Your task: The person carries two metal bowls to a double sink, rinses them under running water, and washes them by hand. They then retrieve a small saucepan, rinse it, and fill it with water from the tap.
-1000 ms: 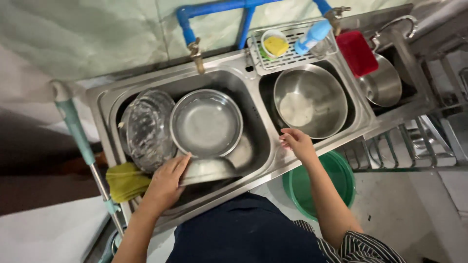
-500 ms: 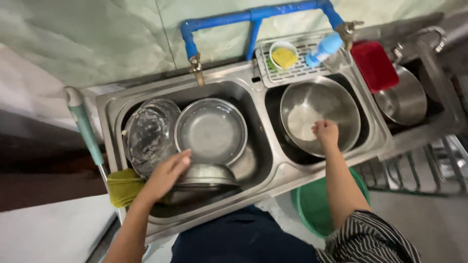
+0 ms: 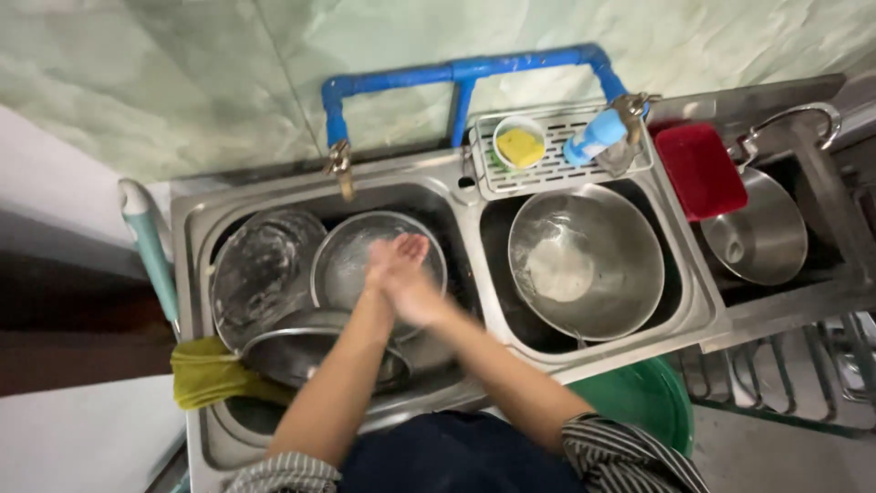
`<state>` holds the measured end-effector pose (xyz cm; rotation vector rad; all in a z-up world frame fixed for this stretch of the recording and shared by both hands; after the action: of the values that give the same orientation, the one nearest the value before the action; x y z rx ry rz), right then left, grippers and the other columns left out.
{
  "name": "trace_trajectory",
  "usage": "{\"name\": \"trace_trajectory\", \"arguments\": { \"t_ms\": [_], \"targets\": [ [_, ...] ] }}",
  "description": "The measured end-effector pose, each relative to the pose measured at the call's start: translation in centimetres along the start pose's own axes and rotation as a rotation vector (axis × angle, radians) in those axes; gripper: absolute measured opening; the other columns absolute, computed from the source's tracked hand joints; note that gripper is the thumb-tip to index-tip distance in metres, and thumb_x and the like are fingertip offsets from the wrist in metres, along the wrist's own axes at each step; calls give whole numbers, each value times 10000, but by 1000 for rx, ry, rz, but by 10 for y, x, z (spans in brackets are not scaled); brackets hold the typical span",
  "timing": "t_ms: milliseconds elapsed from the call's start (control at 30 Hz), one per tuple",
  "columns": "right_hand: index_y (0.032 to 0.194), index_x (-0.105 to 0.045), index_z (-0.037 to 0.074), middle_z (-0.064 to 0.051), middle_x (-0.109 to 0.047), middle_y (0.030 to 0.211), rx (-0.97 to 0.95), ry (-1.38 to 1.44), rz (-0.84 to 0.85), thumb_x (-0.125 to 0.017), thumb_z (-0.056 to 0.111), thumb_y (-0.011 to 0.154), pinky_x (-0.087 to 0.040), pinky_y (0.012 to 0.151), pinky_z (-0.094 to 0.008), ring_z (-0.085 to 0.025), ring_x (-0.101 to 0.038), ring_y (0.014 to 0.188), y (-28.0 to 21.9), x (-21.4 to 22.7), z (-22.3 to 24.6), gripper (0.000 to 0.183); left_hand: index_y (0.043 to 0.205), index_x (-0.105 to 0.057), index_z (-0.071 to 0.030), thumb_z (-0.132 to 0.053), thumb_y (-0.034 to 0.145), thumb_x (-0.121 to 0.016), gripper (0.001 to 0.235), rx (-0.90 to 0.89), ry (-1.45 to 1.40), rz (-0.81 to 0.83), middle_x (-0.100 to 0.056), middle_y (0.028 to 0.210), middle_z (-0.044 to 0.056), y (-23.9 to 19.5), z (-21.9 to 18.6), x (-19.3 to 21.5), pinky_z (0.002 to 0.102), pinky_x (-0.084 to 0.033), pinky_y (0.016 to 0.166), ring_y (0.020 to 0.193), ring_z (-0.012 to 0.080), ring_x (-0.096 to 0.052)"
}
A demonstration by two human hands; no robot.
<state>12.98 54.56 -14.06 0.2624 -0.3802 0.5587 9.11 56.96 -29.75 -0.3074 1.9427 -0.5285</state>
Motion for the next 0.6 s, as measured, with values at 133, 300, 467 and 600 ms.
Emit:
{"name": "trace_trajectory", "arguments": {
  "t_ms": [133,300,467,600],
  "targets": [
    [1589,-247,23,-247,-193,1620,-853,-515,-90,-440,523,1007,-76,1170,-570,-473,-68,1476,-13,-30,-92,791,1252,-621,-90,-397,1182,-510,333,-87,-93,122,-664,1121,132,-21,46,-2,518,-500,884,1033,344,-588],
    [1581,-246,-70,-342,-175,1644,-192,-224,-192,-347,398,1116,-109,1183,-621,-529,-105,1510,5,-51,-69,667,1398,-509,-55,-392,1152,-449,420,-69,-31,67,-446,1392,188,-52,5,-59,524,-342,1052,1299,390,-391],
    [1353,-432,-15,-274,-388,1446,-81,-487,-389,-313,349,1090,-196,1131,-540,-463,-288,1383,38,-112,-194,464,1543,-396,-22,-387,1122,-388,557,-39,30,-22,-227,1663,241,-58,-19,-33,528,-184,1220,1564,432,-192],
    [1427,-485,15,-314,-435,1527,-517,-998,-616,-450,442,993,-98,1187,-618,-492,-266,1468,-2,-78,-111,610,1490,-423,20,-439,1081,-434,615,263,-699,247,-464,1524,224,-54,0,-29,501,-391,1102,1326,353,-498]
  ]
}}
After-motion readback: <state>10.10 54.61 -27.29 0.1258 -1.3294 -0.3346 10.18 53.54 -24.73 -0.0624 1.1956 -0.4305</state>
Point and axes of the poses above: each hand's wrist, its own y-axis towards the middle knuckle, its own x-axis out of the back of the hand, z = x × y, the point moved 10 cm from there along y, towards the middle knuckle
